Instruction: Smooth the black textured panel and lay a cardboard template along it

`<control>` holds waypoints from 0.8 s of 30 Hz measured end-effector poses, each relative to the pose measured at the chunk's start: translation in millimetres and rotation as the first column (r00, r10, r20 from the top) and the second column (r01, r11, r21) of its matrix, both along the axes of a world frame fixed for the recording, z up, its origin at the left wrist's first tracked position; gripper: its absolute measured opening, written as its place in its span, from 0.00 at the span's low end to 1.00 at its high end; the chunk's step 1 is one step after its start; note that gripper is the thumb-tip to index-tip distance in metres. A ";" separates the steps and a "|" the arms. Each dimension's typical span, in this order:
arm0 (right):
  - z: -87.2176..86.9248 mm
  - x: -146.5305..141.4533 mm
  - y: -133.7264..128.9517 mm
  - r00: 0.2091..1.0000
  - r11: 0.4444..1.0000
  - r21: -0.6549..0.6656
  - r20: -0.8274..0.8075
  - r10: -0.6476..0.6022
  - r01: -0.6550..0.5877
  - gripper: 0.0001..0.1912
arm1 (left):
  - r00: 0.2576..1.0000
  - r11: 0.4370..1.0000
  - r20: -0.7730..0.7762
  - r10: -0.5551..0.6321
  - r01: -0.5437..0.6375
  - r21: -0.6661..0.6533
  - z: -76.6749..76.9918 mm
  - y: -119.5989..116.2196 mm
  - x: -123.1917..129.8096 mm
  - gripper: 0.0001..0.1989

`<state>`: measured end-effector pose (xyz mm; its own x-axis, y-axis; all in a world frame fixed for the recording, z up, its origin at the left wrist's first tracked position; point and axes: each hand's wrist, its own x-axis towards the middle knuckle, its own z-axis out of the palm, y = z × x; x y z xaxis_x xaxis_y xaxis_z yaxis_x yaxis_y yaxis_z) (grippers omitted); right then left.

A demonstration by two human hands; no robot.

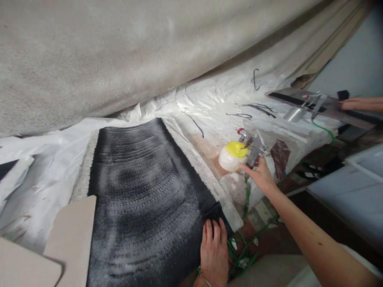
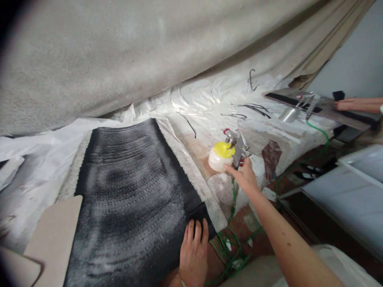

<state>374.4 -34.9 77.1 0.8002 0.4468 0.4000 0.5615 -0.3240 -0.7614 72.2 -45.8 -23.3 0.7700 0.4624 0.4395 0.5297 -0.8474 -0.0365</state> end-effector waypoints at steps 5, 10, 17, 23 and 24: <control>-6.1 -56.3 -27.0 0.962 0.978 -0.027 0.189 -0.196 0.205 0.36 | 1.000 1.000 0.005 0.010 -0.010 -0.004 2.9 -1.7 -1.3 0.27; -21.7 -130.5 -22.9 0.925 0.906 -0.273 -0.293 0.243 -0.324 0.24 | 1.000 1.000 0.002 0.016 -0.016 -0.010 4.6 -1.7 -2.7 0.27; -46.8 -150.2 0.5 0.886 0.885 -0.307 -0.417 0.204 -0.349 0.23 | 1.000 1.000 0.026 0.005 -0.005 0.021 -1.1 0.4 -0.6 0.27; -55.3 -150.1 0.0 0.783 0.849 -0.189 -0.520 0.340 -0.494 0.26 | 0.999 0.999 0.015 0.038 -0.038 0.013 -3.6 -1.0 -0.2 0.27; -55.0 -150.3 0.1 0.769 0.837 -0.176 -0.524 0.365 -0.517 0.26 | 0.999 0.999 0.012 0.041 -0.041 0.010 -3.6 -1.3 -0.4 0.28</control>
<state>224.1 -34.8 22.2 0.5344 0.8290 -0.1651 0.3141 -0.3761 -0.8717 71.8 -47.1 -26.9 0.7453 0.4889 0.4533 0.5646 -0.8244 -0.0392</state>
